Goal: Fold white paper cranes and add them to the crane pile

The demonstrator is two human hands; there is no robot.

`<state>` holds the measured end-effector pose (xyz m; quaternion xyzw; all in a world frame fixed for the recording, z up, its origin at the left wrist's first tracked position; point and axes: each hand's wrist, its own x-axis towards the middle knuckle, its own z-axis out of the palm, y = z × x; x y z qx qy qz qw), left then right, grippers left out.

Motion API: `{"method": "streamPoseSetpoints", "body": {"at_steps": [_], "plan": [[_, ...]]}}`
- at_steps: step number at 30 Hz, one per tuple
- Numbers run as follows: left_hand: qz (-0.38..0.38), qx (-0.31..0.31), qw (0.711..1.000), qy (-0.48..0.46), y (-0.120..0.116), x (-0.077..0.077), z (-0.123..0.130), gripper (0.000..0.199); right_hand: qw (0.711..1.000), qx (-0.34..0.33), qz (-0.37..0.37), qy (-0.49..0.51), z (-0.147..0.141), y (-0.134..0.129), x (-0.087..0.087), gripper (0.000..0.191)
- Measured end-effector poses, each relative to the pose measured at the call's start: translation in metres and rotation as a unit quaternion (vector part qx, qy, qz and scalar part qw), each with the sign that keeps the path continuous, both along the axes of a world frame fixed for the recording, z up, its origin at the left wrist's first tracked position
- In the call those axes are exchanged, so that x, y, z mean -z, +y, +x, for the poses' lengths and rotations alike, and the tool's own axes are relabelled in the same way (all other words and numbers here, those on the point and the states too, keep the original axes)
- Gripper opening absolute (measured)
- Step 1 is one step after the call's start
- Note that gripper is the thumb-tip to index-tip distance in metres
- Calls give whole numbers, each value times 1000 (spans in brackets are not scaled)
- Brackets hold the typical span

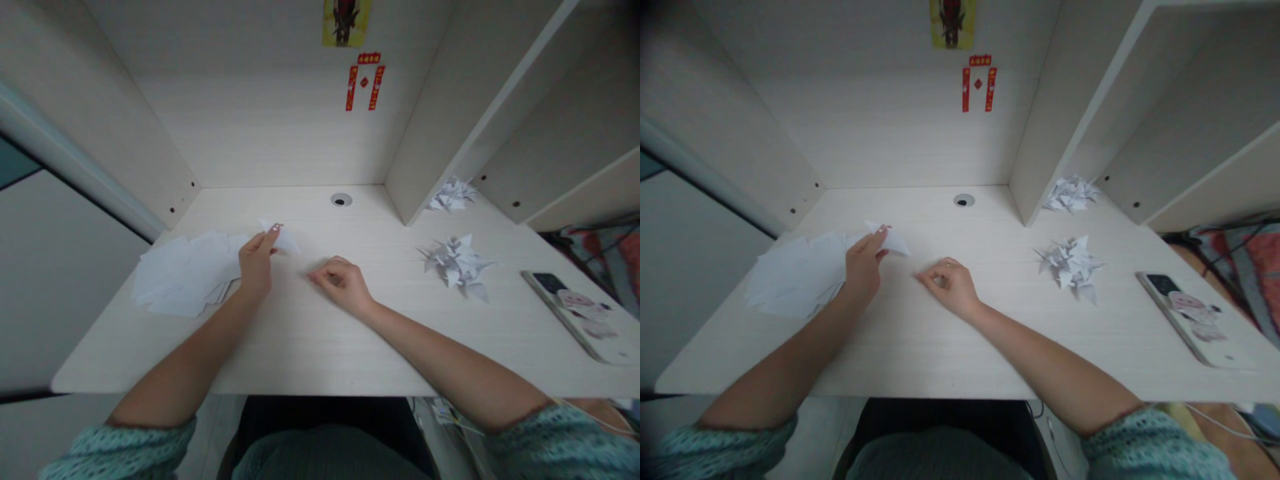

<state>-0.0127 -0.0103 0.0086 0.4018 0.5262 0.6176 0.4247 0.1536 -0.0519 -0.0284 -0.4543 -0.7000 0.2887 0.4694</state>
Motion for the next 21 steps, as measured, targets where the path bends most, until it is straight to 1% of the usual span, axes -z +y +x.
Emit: {"method": "streamPoseSetpoints", "body": {"at_steps": [1,4,7,9,14,18,21], "plan": [[2,10,1000,11,0,1,0,30,1000,14,5,11,1,0,-1,27],[15,82,994,68,-8,5,8,27,997,56,15,44,3,3,-3,22],[34,152,981,117,-19,9,17,24,998,44,33,26,5,5,-2,19],[42,174,974,136,-24,10,19,23,999,24,44,6,5,6,1,14],[39,180,970,157,-27,10,18,22,999,21,22,14,4,5,8,20],[30,188,970,149,-27,11,18,21,1000,16,6,13,3,4,7,24],[19,169,976,135,-26,13,18,22,1000,6,-2,16,3,3,4,24]]}}
